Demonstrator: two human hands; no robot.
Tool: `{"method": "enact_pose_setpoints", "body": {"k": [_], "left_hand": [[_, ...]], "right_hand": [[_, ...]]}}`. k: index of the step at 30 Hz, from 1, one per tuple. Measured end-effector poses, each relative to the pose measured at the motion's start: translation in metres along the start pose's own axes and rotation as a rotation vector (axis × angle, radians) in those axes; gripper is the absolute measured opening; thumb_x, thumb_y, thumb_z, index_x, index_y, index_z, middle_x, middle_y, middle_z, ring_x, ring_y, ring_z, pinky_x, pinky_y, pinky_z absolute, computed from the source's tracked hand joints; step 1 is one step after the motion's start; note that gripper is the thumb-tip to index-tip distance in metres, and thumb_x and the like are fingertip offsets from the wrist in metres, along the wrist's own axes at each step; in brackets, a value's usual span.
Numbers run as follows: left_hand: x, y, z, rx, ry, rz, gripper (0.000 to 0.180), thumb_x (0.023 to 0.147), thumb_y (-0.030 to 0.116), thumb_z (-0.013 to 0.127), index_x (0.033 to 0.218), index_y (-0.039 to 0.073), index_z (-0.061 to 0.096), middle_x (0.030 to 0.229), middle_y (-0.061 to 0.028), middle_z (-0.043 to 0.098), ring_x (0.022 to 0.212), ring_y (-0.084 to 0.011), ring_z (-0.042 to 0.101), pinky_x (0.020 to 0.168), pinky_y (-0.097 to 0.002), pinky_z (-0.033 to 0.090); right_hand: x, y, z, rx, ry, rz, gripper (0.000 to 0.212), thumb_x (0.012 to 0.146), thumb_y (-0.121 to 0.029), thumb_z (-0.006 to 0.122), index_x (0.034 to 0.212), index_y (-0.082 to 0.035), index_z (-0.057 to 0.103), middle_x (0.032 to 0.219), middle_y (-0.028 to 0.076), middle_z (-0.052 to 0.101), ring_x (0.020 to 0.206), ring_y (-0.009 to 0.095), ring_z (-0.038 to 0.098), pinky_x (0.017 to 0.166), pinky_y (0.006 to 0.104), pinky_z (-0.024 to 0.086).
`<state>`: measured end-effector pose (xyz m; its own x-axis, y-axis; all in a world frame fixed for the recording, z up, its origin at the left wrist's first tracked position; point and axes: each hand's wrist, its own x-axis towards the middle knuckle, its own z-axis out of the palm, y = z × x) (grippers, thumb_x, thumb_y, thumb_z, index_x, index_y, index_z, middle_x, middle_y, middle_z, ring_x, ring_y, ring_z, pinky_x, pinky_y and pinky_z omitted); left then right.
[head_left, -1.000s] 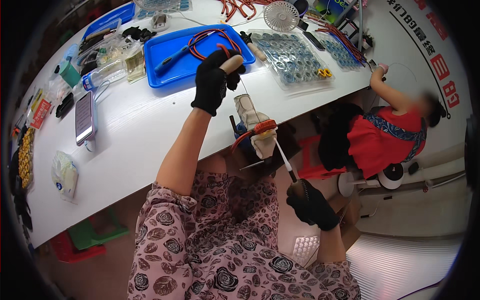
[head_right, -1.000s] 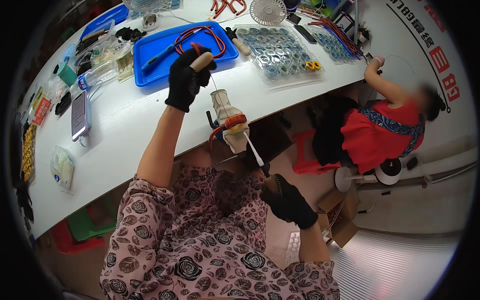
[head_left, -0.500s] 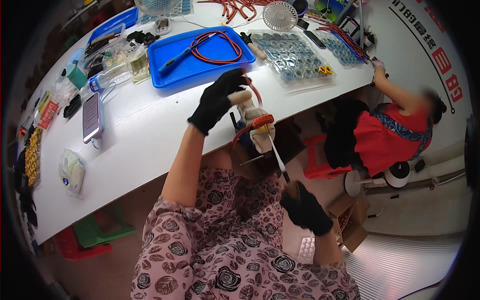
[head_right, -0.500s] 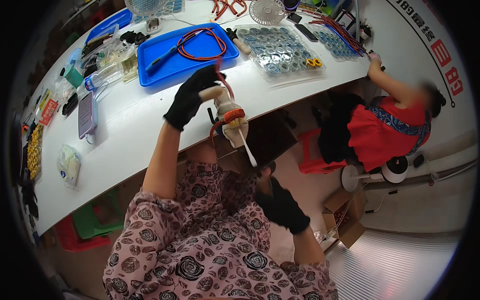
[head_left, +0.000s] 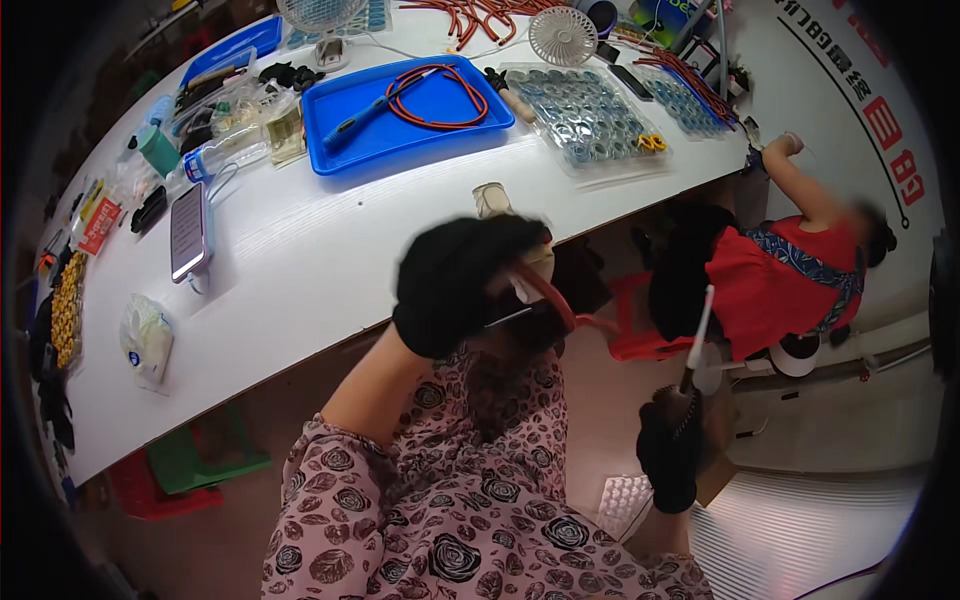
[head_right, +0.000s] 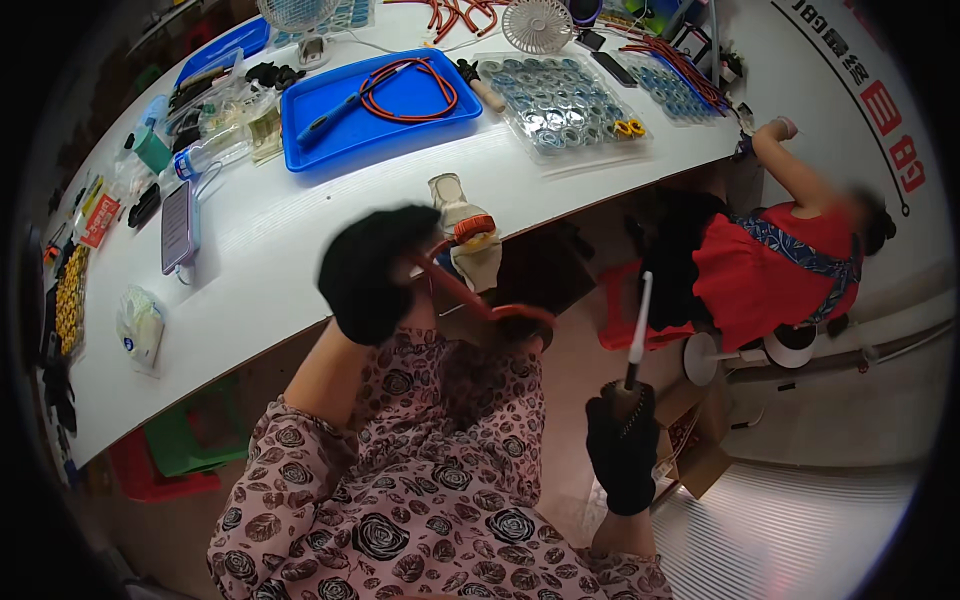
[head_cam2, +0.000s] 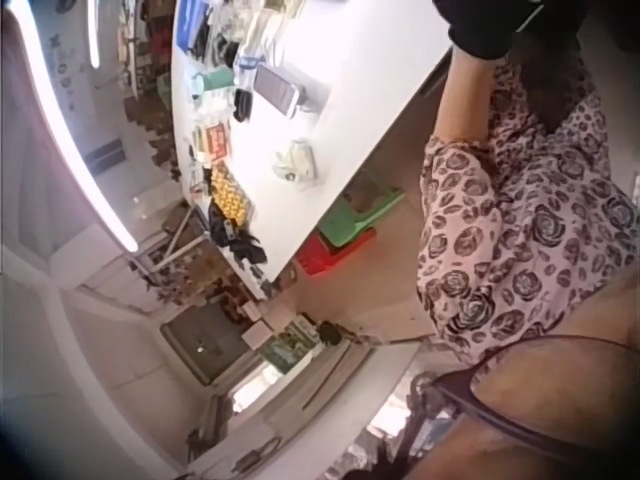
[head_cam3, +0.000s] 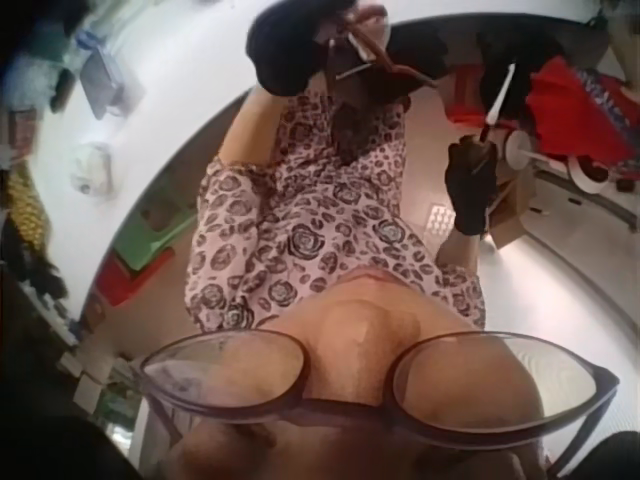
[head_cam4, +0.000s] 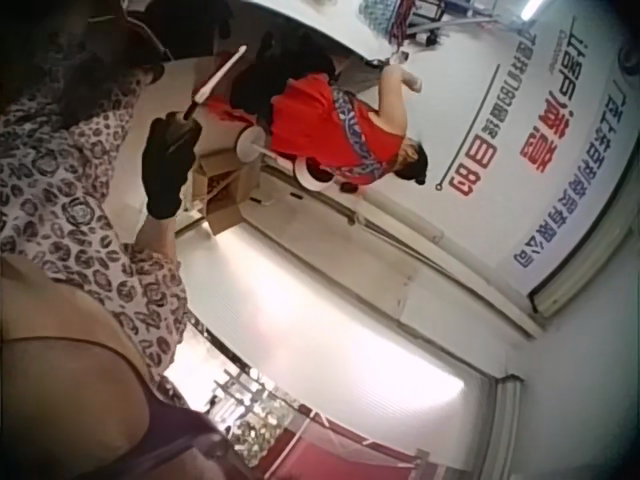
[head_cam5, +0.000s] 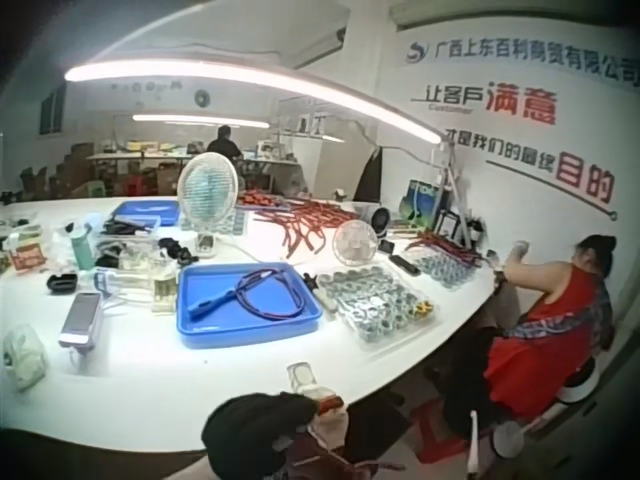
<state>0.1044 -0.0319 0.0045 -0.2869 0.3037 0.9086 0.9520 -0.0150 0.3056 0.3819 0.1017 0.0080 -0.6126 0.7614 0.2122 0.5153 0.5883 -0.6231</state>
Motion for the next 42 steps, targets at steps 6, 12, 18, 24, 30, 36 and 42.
{"method": "enact_pose_setpoints", "body": {"k": [6, 12, 18, 24, 30, 36, 42], "left_hand": [[0.024, -0.102, 0.056, -0.829, 0.194, -0.893, 0.018, 0.085, 0.01, 0.059, 0.098, -0.001, 0.063, 0.084, -0.0095, 0.065, 0.076, -0.0167, 0.064, 0.069, -0.0278, 0.049], [-0.014, -0.123, 0.097, -1.13, 0.095, -1.085, 0.022, 0.082, 0.013, 0.065, 0.099, -0.001, 0.061, 0.086, -0.0095, 0.064, 0.079, -0.0172, 0.062, 0.073, -0.0272, 0.047], [-0.015, -0.111, 0.089, -0.989, -0.016, -1.058, 0.028, 0.083, 0.013, 0.063, 0.107, -0.002, 0.06, 0.094, -0.0101, 0.064, 0.091, -0.0177, 0.061, 0.082, -0.0292, 0.046], [-0.042, -0.058, 0.032, -0.396, -0.002, -0.84, 0.045, 0.075, 0.01, 0.071, 0.118, 0.006, 0.057, 0.115, -0.0096, 0.06, 0.102, -0.0186, 0.058, 0.087, -0.0299, 0.045], [-0.069, 0.042, 0.038, -0.007, -0.072, -0.365, 0.036, 0.076, 0.008, 0.068, 0.111, 0.005, 0.059, 0.113, -0.0139, 0.058, 0.103, -0.0285, 0.056, 0.085, -0.0369, 0.046], [-0.064, 0.065, 0.047, 0.123, -0.109, -0.181, 0.04, 0.073, 0.011, 0.068, 0.113, 0.008, 0.06, 0.113, -0.0134, 0.057, 0.101, -0.0301, 0.055, 0.083, -0.0386, 0.046], [-0.038, 0.049, 0.034, 0.295, -0.342, 0.127, 0.041, 0.072, 0.018, 0.062, 0.113, 0.013, 0.06, 0.108, -0.0033, 0.059, 0.083, -0.0193, 0.059, 0.07, -0.0343, 0.047]], "right_hand": [[0.052, -0.012, 0.034, 0.18, -0.792, 0.33, 0.028, 0.082, -0.026, 0.063, 0.101, -0.009, 0.052, 0.069, 0.004, 0.058, 0.058, 0.013, 0.057, 0.053, 0.0273, 0.045], [0.098, -0.047, 0.074, 0.398, -0.878, 0.317, 0.035, 0.085, -0.03, 0.06, 0.111, -0.008, 0.05, 0.068, 0.004, 0.056, 0.055, 0.009, 0.053, 0.049, 0.0243, 0.042], [0.08, -0.032, 0.069, 0.4, -0.849, 0.282, 0.035, 0.086, -0.027, 0.06, 0.113, -0.008, 0.049, 0.066, 0.003, 0.053, 0.052, 0.009, 0.051, 0.047, 0.024, 0.041], [0.023, -0.013, 0.024, 0.746, -0.994, 0.727, 0.018, 0.088, -0.023, 0.056, 0.097, -0.009, 0.049, 0.059, -0.001, 0.047, 0.04, 0.008, 0.043, 0.035, 0.0213, 0.033], [-0.026, 0.041, 0.002, 1.27, -1.067, 0.85, 0.016, 0.09, -0.02, 0.05, 0.078, -0.01, 0.047, 0.057, -0.001, 0.043, 0.038, 0.009, 0.04, 0.033, 0.0219, 0.031], [-0.068, 0.061, -0.034, 1.593, -1.135, 1.078, 0.012, 0.088, -0.018, 0.055, 0.086, -0.008, 0.048, 0.062, 0.002, 0.047, 0.04, 0.009, 0.041, 0.034, 0.021, 0.031], [-0.055, 0.063, -0.02, 0.352, -0.107, 0.214, 0.017, 0.084, -0.014, 0.06, 0.096, -0.003, 0.054, 0.07, 0.006, 0.06, 0.053, 0.015, 0.056, 0.049, 0.0275, 0.045]]}}
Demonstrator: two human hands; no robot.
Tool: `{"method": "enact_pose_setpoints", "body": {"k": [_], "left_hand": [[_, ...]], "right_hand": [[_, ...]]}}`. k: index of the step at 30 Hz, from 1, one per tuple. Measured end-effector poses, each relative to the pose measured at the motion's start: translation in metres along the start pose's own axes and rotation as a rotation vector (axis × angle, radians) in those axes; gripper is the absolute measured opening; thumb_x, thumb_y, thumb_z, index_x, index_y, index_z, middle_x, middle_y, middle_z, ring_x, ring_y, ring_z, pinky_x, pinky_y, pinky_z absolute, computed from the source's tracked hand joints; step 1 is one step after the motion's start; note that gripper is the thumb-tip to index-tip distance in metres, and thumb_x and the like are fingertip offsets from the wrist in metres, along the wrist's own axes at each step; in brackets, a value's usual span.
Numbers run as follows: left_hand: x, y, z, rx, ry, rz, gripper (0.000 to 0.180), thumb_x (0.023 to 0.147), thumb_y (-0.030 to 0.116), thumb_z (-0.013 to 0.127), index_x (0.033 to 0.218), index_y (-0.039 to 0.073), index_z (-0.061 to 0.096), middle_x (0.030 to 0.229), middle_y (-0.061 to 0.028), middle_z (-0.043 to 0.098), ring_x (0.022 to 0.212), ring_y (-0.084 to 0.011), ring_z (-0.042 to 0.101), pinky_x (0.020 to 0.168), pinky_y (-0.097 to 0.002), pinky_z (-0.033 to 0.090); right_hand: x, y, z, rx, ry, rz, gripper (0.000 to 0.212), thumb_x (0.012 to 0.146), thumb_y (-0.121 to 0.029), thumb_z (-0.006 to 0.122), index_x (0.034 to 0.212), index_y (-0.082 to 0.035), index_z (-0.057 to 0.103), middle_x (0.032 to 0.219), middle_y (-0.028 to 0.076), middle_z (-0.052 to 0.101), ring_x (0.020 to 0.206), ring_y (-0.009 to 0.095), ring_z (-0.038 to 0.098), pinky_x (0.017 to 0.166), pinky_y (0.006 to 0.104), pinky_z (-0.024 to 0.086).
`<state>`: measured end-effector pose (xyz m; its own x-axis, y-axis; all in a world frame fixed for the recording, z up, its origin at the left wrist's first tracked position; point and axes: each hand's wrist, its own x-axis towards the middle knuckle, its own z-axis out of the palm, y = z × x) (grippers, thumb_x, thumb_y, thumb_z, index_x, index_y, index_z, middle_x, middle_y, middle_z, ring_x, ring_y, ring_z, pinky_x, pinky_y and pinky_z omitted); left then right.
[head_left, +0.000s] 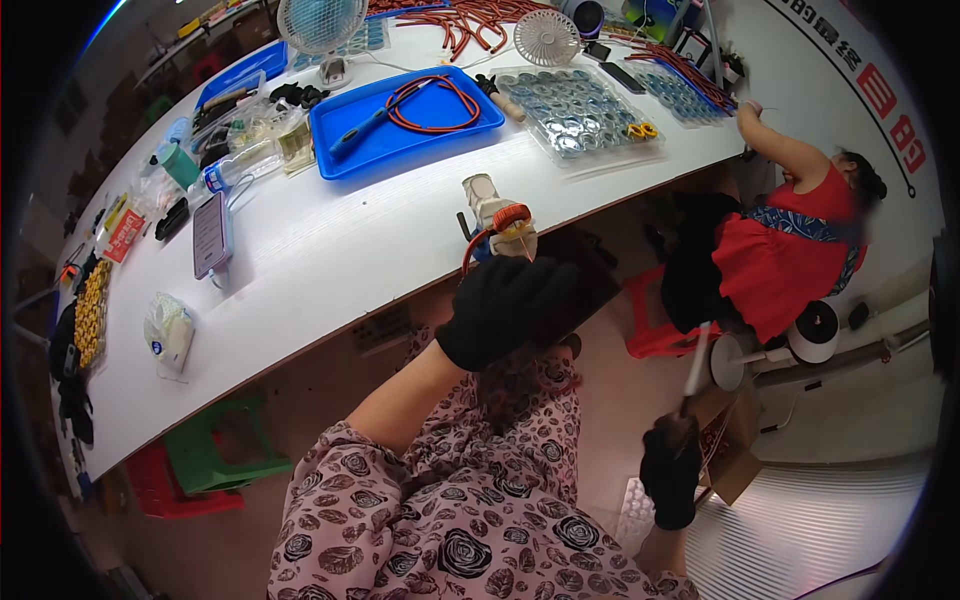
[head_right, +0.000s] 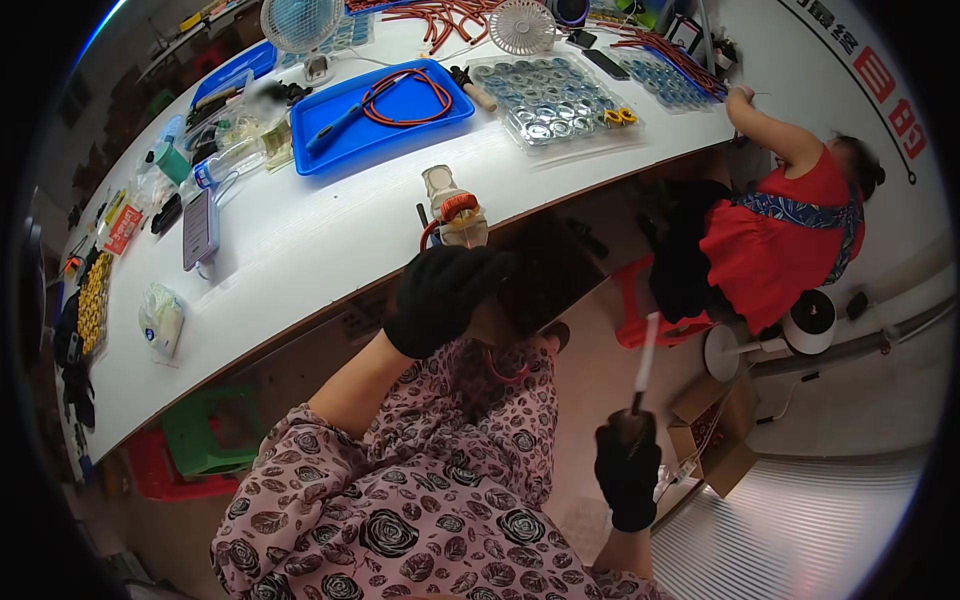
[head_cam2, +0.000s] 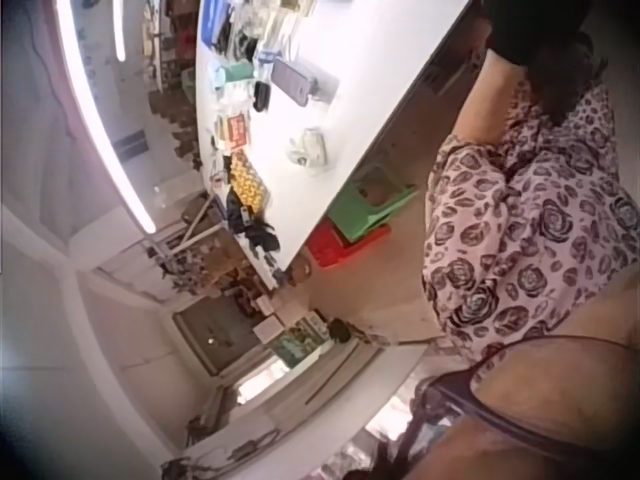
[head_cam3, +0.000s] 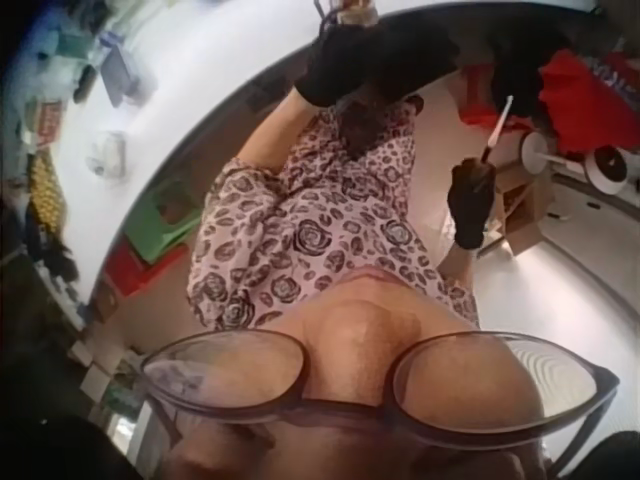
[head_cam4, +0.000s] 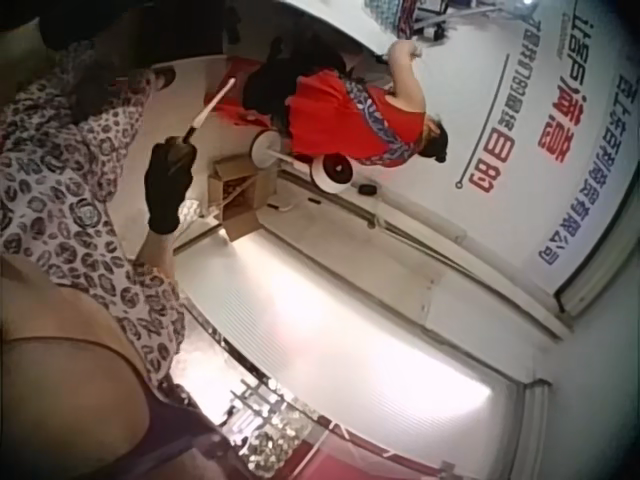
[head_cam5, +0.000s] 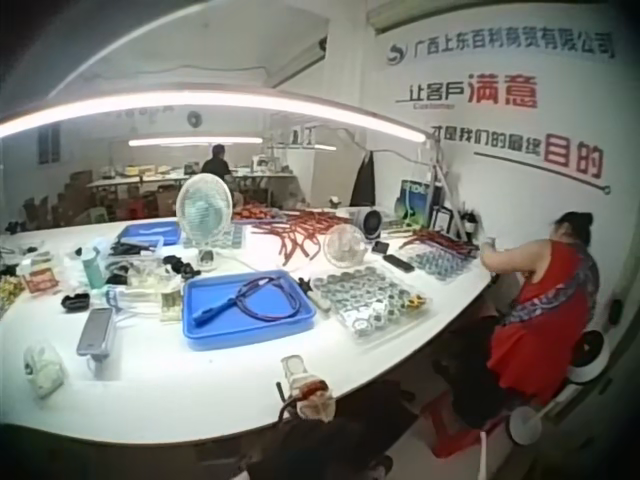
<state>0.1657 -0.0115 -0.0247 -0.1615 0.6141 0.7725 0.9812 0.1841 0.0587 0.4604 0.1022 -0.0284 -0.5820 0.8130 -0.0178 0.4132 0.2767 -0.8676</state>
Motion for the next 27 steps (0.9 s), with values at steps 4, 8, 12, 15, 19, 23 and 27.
{"method": "enact_pose_setpoints", "body": {"k": [4, 8, 12, 15, 19, 23, 27], "left_hand": [[0.019, -0.052, -0.027, 0.017, 0.244, -0.125, 0.027, 0.073, 0.004, 0.06, 0.1, 0.005, 0.066, 0.093, -0.0072, 0.066, 0.075, -0.0204, 0.062, 0.071, -0.0328, 0.049], [0.056, -0.143, -0.01, -1.114, 0.654, -0.586, 0.026, 0.09, 0.015, 0.056, 0.111, 0.0, 0.058, 0.085, -0.0114, 0.066, 0.055, -0.0117, 0.052, 0.049, -0.0235, 0.039], [0.07, -0.193, 0.055, -1.565, 0.402, -1.063, 0.02, 0.087, 0.023, 0.061, 0.097, 0.006, 0.062, 0.071, -0.0022, 0.06, 0.049, -0.0084, 0.047, 0.045, -0.0226, 0.037], [0.057, -0.197, 0.096, -1.755, 0.188, -1.249, 0.014, 0.081, 0.021, 0.066, 0.085, 0.009, 0.06, 0.067, -0.0004, 0.054, 0.049, -0.0063, 0.044, 0.044, -0.0195, 0.034], [0.048, -0.196, 0.124, -1.769, 0.12, -1.22, 0.015, 0.082, 0.02, 0.065, 0.087, 0.007, 0.06, 0.069, -0.0016, 0.056, 0.052, -0.0072, 0.046, 0.047, -0.02, 0.036], [0.048, -0.183, 0.091, -1.553, 0.007, -1.145, 0.027, 0.084, 0.023, 0.063, 0.104, 0.004, 0.061, 0.081, -0.0017, 0.061, 0.056, -0.0057, 0.048, 0.051, -0.0195, 0.04], [0.028, -0.118, 0.02, -0.961, 0.253, -0.873, 0.033, 0.081, 0.014, 0.065, 0.111, 0.003, 0.058, 0.092, -0.0043, 0.061, 0.06, -0.0097, 0.051, 0.056, -0.0232, 0.044]], "right_hand": [[0.039, -0.008, 0.028, 0.146, 0.093, 0.062, 0.024, 0.083, -0.018, 0.062, 0.101, -0.005, 0.054, 0.07, 0.003, 0.06, 0.06, 0.017, 0.059, 0.056, 0.0305, 0.048], [0.081, -0.045, 0.054, 0.028, -0.475, 0.191, 0.029, 0.082, -0.023, 0.065, 0.104, -0.007, 0.054, 0.067, 0.0, 0.058, 0.057, 0.013, 0.056, 0.052, 0.0291, 0.045], [0.122, -0.081, 0.09, -0.027, -0.745, 0.33, 0.031, 0.083, -0.027, 0.063, 0.106, -0.008, 0.053, 0.069, 0.0, 0.056, 0.059, 0.008, 0.054, 0.052, 0.0266, 0.043], [0.144, -0.097, 0.115, 0.045, -0.763, 0.162, 0.033, 0.084, -0.026, 0.062, 0.108, -0.007, 0.052, 0.075, 0.001, 0.055, 0.062, 0.008, 0.053, 0.054, 0.0253, 0.043], [0.147, -0.102, 0.116, 0.071, -0.784, 0.094, 0.033, 0.083, -0.024, 0.062, 0.109, -0.006, 0.052, 0.08, 0.002, 0.054, 0.065, 0.008, 0.051, 0.057, 0.0249, 0.042], [0.115, -0.086, 0.104, 0.153, -0.717, 0.188, 0.025, 0.084, -0.021, 0.06, 0.103, -0.009, 0.05, 0.064, -0.001, 0.049, 0.047, 0.007, 0.044, 0.042, 0.0232, 0.035], [0.056, -0.058, 0.055, 0.116, -0.773, 0.482, 0.016, 0.086, -0.021, 0.057, 0.096, -0.011, 0.049, 0.056, -0.002, 0.046, 0.038, 0.006, 0.04, 0.034, 0.0214, 0.031]]}}
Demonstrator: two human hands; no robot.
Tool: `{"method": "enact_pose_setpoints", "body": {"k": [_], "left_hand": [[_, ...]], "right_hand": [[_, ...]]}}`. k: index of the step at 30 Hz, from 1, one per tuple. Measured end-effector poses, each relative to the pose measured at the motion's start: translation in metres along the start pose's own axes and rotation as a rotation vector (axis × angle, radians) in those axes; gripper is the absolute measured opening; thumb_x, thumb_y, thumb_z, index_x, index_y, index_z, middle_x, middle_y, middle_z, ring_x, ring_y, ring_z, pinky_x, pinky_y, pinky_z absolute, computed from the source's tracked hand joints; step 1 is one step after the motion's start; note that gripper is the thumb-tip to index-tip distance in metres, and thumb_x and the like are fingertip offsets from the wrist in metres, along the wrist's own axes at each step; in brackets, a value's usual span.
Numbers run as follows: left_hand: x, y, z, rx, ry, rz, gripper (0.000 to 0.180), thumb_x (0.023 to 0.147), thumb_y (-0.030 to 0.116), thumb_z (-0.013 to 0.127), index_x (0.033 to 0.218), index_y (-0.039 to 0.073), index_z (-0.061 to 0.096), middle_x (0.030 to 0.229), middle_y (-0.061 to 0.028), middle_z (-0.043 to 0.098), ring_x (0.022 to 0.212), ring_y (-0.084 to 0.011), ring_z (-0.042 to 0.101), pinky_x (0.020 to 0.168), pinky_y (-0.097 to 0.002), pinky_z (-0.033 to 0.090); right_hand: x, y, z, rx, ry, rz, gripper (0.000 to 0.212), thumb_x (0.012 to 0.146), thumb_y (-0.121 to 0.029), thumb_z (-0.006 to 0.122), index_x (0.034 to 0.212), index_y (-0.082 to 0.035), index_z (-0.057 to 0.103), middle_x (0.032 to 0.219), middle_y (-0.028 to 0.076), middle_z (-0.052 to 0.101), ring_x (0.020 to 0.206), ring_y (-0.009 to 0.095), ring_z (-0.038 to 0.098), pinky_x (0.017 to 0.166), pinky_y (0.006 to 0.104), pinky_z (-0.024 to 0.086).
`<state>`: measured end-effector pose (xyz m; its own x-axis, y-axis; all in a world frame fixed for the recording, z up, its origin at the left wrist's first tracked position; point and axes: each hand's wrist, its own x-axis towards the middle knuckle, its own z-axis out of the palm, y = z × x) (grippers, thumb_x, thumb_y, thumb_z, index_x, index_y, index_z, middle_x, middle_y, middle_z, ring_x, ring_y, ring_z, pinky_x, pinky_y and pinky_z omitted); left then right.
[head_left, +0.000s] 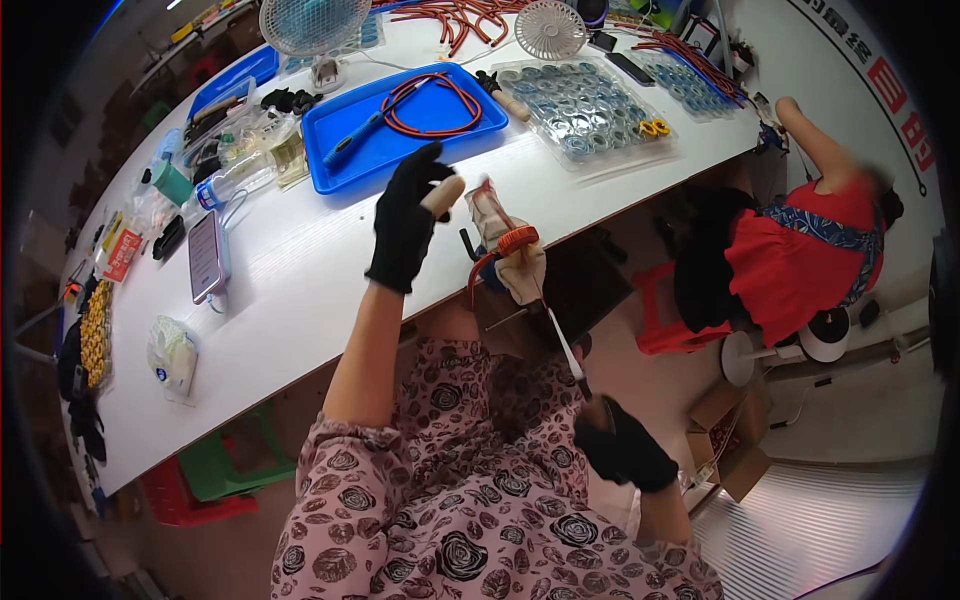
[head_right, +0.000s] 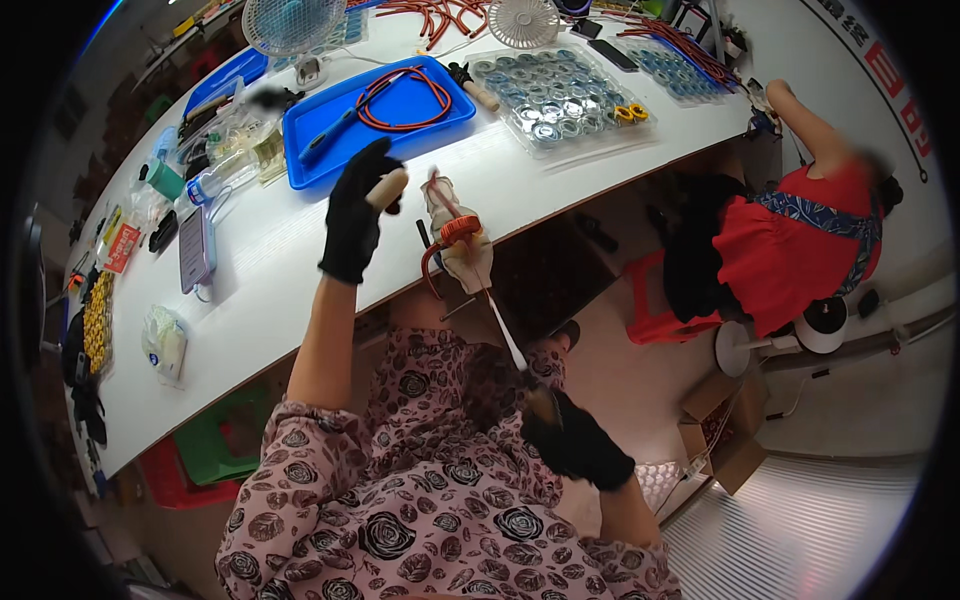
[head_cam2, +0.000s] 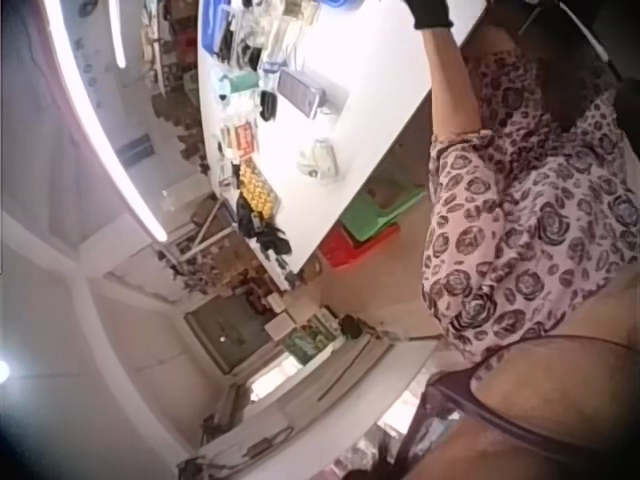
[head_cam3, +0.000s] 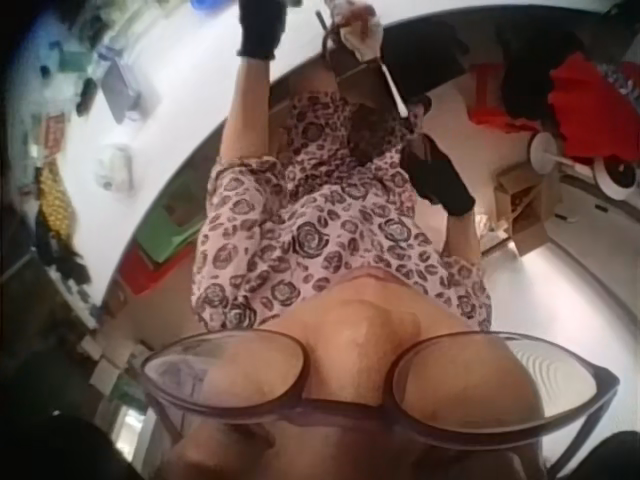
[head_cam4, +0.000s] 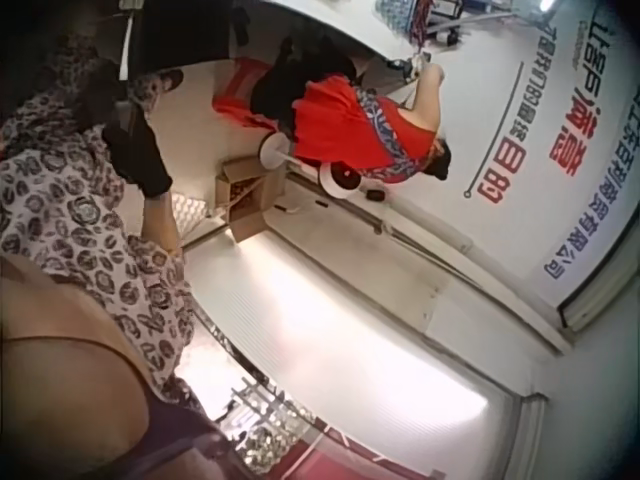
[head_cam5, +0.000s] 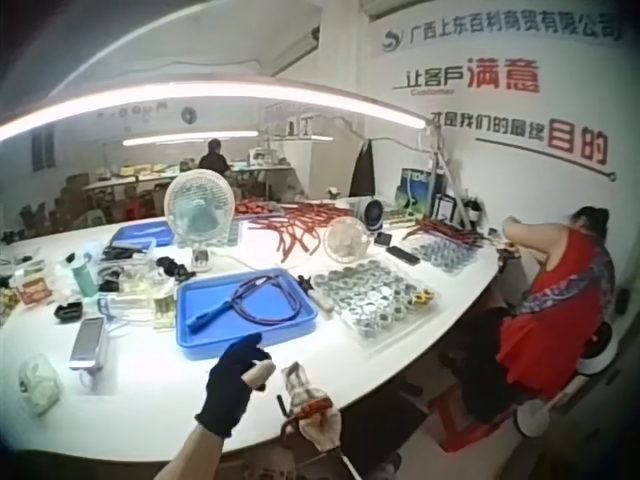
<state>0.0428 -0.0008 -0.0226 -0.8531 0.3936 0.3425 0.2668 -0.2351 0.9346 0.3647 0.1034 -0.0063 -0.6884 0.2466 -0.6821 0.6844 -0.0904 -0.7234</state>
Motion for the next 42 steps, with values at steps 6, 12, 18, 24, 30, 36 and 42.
{"method": "enact_pose_setpoints", "body": {"k": [6, 12, 18, 24, 30, 36, 42], "left_hand": [[-0.101, 0.031, 0.033, 0.821, -0.547, 0.719, 0.035, 0.075, 0.008, 0.064, 0.11, 0.01, 0.061, 0.107, -0.0065, 0.06, 0.079, -0.0221, 0.06, 0.069, -0.0338, 0.049], [-0.072, 0.054, 0.018, 0.821, -0.228, 0.972, 0.028, 0.077, 0.009, 0.06, 0.106, 0.008, 0.062, 0.092, -0.0055, 0.065, 0.073, -0.0201, 0.06, 0.067, -0.0302, 0.048], [0.055, 0.032, 0.0, -0.104, 0.143, 0.243, 0.018, 0.084, 0.013, 0.063, 0.099, 0.003, 0.062, 0.079, -0.0058, 0.066, 0.062, -0.0099, 0.056, 0.056, -0.0225, 0.043], [0.08, -0.064, 0.017, -0.33, -0.125, -0.238, 0.021, 0.081, 0.017, 0.065, 0.094, 0.002, 0.062, 0.074, -0.0074, 0.064, 0.057, -0.0095, 0.052, 0.053, -0.0223, 0.04], [0.07, -0.096, 0.025, -0.407, -0.171, -0.306, 0.026, 0.078, 0.015, 0.067, 0.098, 0.0, 0.061, 0.083, -0.0103, 0.064, 0.075, -0.018, 0.063, 0.069, -0.0271, 0.048], [0.017, -0.021, -0.005, -0.054, -0.123, -0.051, 0.063, 0.073, 0.019, 0.074, 0.126, 0.001, 0.046, 0.12, -0.0122, 0.054, 0.096, -0.0201, 0.058, 0.086, -0.0327, 0.045], [-0.086, 0.038, 0.032, 0.874, -0.562, 0.748, 0.048, 0.07, 0.014, 0.066, 0.118, 0.01, 0.057, 0.113, -0.0065, 0.058, 0.083, -0.02, 0.058, 0.076, -0.0324, 0.047]], "right_hand": [[-0.07, 0.07, -0.011, -0.127, 0.205, -0.132, 0.02, 0.081, -0.017, 0.064, 0.094, -0.008, 0.053, 0.066, 0.005, 0.058, 0.053, 0.015, 0.057, 0.047, 0.0275, 0.045], [-0.025, 0.043, -0.005, -0.232, 0.865, -0.4, 0.024, 0.079, -0.016, 0.065, 0.097, -0.006, 0.053, 0.073, 0.011, 0.063, 0.066, 0.022, 0.065, 0.058, 0.0307, 0.049], [0.019, -0.02, -0.012, -0.198, 0.235, -0.172, 0.027, 0.082, -0.022, 0.063, 0.103, -0.008, 0.053, 0.068, 0.004, 0.057, 0.057, 0.01, 0.056, 0.051, 0.0255, 0.045], [0.07, -0.067, 0.001, -0.033, -0.018, -0.192, 0.029, 0.085, -0.024, 0.06, 0.109, -0.01, 0.053, 0.071, 0.0, 0.054, 0.054, 0.004, 0.048, 0.047, 0.021, 0.04], [0.077, -0.072, -0.005, -0.144, 0.008, -0.293, 0.029, 0.085, -0.023, 0.06, 0.109, -0.01, 0.052, 0.072, -0.001, 0.053, 0.053, 0.005, 0.047, 0.046, 0.0208, 0.039], [0.026, -0.015, -0.004, 0.042, -0.046, -0.158, 0.03, 0.084, -0.021, 0.061, 0.109, -0.009, 0.05, 0.064, -0.001, 0.05, 0.045, 0.006, 0.045, 0.04, 0.0217, 0.036], [-0.059, 0.047, -0.02, 0.093, -0.023, 0.019, 0.021, 0.081, -0.017, 0.065, 0.097, -0.008, 0.054, 0.064, 0.004, 0.057, 0.044, 0.011, 0.047, 0.039, 0.0258, 0.036]]}}
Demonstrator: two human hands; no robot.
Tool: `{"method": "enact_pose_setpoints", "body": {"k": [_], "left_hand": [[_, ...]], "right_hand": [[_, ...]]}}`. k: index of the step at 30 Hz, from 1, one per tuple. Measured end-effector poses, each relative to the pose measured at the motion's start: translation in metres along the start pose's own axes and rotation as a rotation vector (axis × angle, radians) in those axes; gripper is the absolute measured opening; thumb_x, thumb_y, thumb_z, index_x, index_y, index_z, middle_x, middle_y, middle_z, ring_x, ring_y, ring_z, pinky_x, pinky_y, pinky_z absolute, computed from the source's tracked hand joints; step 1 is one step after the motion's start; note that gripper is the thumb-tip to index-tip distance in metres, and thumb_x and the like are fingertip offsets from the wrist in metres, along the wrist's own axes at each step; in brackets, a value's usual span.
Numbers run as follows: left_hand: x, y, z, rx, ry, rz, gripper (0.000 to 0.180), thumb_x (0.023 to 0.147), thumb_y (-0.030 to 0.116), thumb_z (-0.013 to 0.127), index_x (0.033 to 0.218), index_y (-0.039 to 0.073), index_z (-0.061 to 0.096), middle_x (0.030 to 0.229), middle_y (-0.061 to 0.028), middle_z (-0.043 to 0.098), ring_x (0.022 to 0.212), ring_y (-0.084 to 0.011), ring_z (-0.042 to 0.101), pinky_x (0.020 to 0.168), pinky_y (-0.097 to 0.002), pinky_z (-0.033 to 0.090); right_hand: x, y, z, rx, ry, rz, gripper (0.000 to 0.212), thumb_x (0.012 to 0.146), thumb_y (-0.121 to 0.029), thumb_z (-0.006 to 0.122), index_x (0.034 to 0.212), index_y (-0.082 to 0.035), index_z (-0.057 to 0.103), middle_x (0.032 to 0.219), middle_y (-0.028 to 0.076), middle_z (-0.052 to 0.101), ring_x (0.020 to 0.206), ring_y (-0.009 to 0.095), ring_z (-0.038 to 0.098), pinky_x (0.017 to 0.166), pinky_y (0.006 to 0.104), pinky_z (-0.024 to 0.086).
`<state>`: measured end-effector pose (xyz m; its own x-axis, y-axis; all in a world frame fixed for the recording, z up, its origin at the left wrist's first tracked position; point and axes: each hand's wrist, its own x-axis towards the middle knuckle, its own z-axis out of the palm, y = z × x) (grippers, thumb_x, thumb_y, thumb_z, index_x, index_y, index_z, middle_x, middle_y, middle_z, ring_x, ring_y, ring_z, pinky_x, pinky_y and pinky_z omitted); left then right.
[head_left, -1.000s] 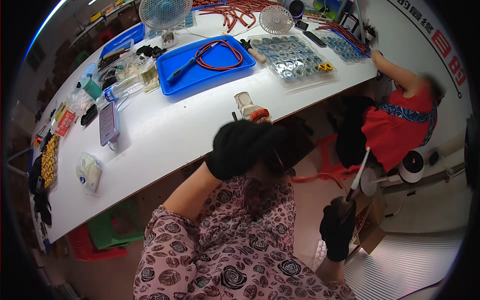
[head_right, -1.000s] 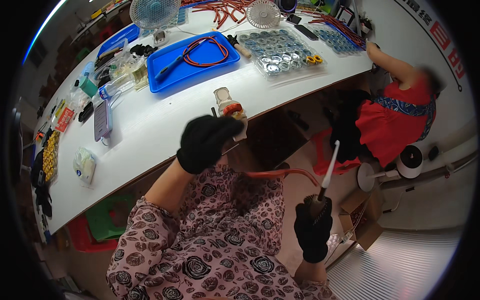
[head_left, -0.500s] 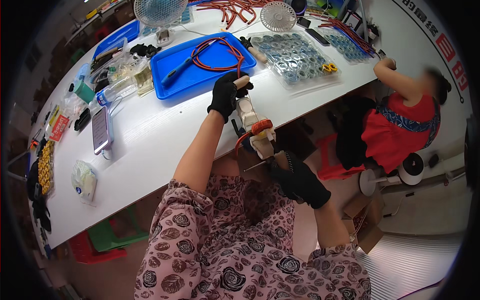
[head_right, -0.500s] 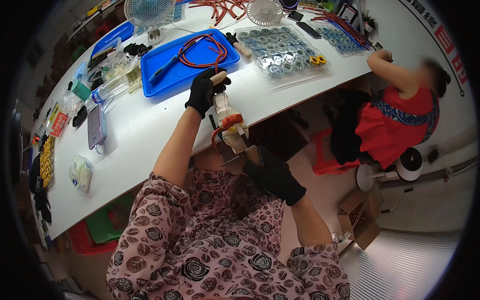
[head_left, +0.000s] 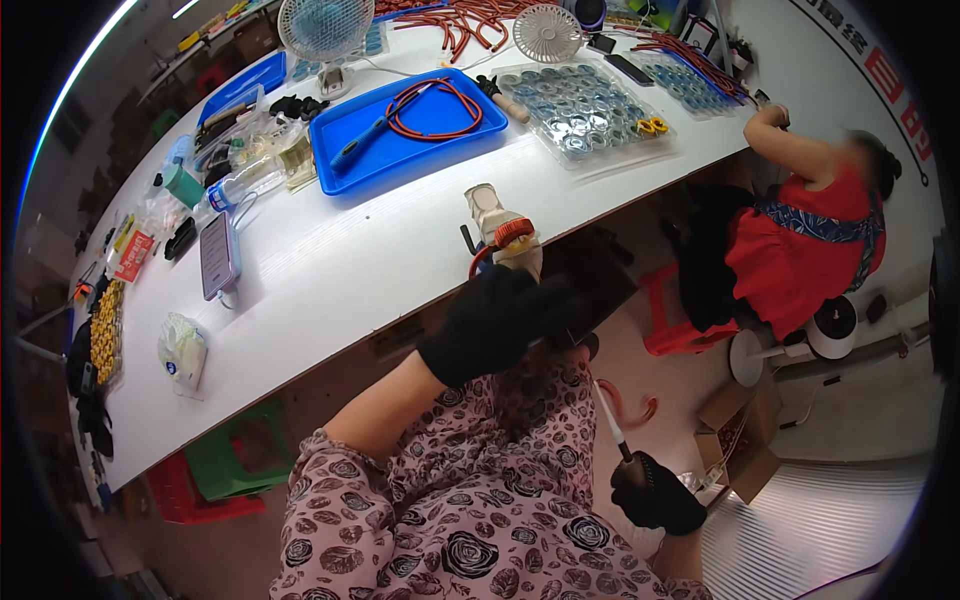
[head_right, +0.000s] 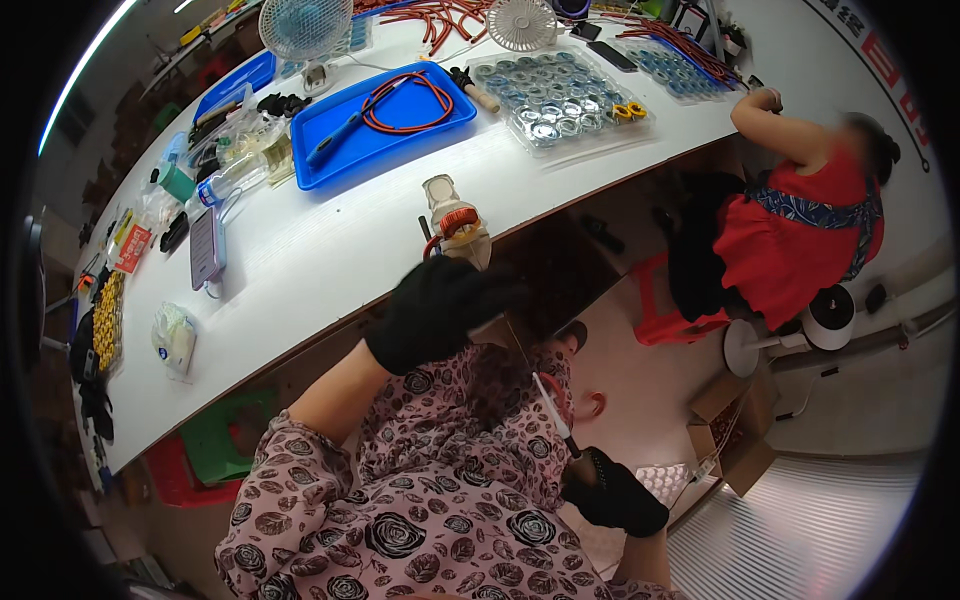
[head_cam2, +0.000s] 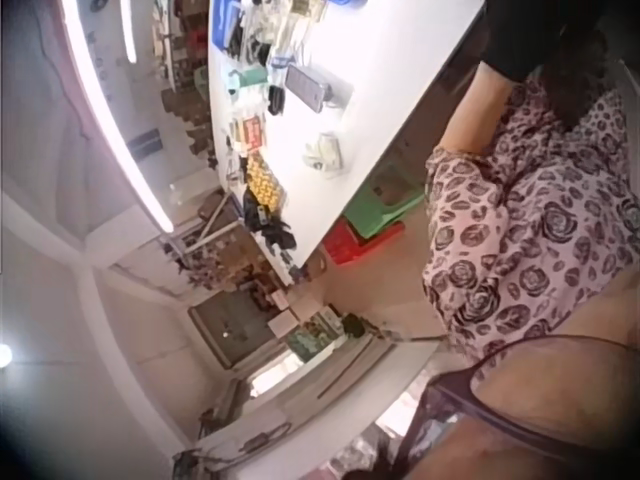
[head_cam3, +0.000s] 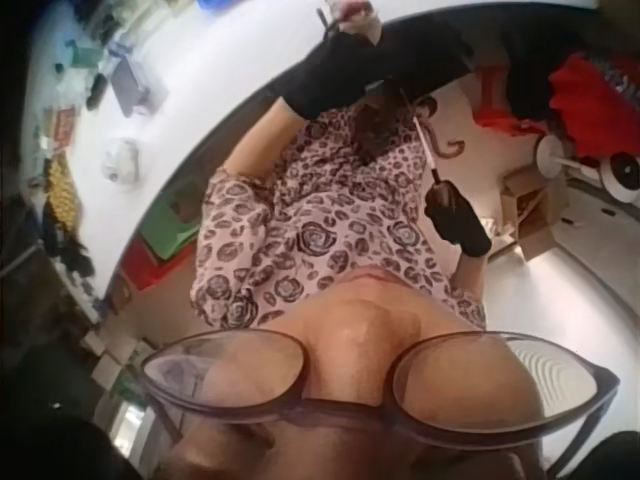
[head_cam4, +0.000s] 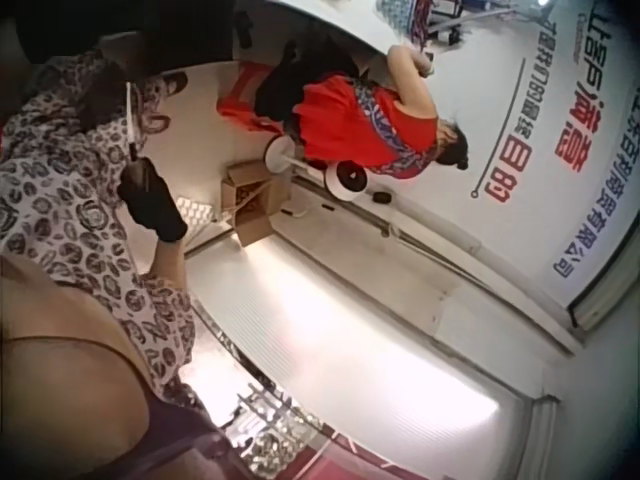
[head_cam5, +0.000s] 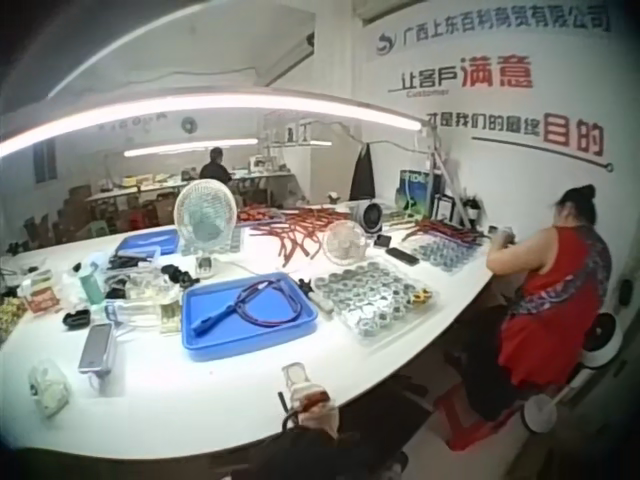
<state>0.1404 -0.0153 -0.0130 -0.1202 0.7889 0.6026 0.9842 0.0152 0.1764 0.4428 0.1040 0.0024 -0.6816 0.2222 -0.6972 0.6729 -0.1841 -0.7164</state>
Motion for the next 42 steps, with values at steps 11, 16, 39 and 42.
{"method": "enact_pose_setpoints", "body": {"k": [11, 16, 39, 42], "left_hand": [[0.039, -0.044, -0.052, -0.137, 0.57, -0.274, 0.022, 0.079, 0.011, 0.065, 0.1, 0.006, 0.066, 0.084, -0.0036, 0.066, 0.066, -0.0109, 0.059, 0.061, -0.0246, 0.047], [0.075, -0.136, -0.014, -0.914, 0.594, -0.691, 0.017, 0.081, 0.017, 0.066, 0.093, 0.005, 0.065, 0.071, -0.0041, 0.064, 0.052, -0.0077, 0.052, 0.047, -0.0219, 0.039], [-0.004, -0.011, 0.007, 0.051, 0.047, -0.042, 0.051, 0.069, 0.019, 0.07, 0.118, 0.012, 0.056, 0.104, -0.0068, 0.059, 0.079, -0.0216, 0.056, 0.07, -0.0352, 0.048], [0.002, 0.005, 0.012, 0.085, -0.054, 0.048, 0.048, 0.068, 0.016, 0.064, 0.116, 0.018, 0.058, 0.099, 0.0, 0.059, 0.073, -0.018, 0.054, 0.067, -0.0324, 0.046]], "right_hand": [[0.066, -0.034, 0.008, 0.176, 0.696, -0.703, 0.03, 0.08, -0.019, 0.066, 0.104, -0.006, 0.054, 0.078, 0.009, 0.064, 0.068, 0.019, 0.063, 0.059, 0.0292, 0.049], [0.098, -0.055, 0.007, -0.346, 0.188, -0.19, 0.035, 0.082, -0.025, 0.064, 0.112, -0.011, 0.054, 0.078, 0.006, 0.061, 0.061, 0.013, 0.058, 0.052, 0.0286, 0.046], [0.018, -0.01, 0.007, -0.084, -0.007, -0.078, 0.024, 0.082, -0.018, 0.064, 0.1, -0.008, 0.052, 0.061, 0.001, 0.053, 0.049, 0.011, 0.053, 0.042, 0.0242, 0.04], [0.02, 0.002, 0.001, -0.35, 0.215, -0.32, 0.024, 0.08, -0.016, 0.065, 0.098, -0.005, 0.054, 0.069, 0.007, 0.06, 0.06, 0.018, 0.06, 0.053, 0.0299, 0.047]]}}
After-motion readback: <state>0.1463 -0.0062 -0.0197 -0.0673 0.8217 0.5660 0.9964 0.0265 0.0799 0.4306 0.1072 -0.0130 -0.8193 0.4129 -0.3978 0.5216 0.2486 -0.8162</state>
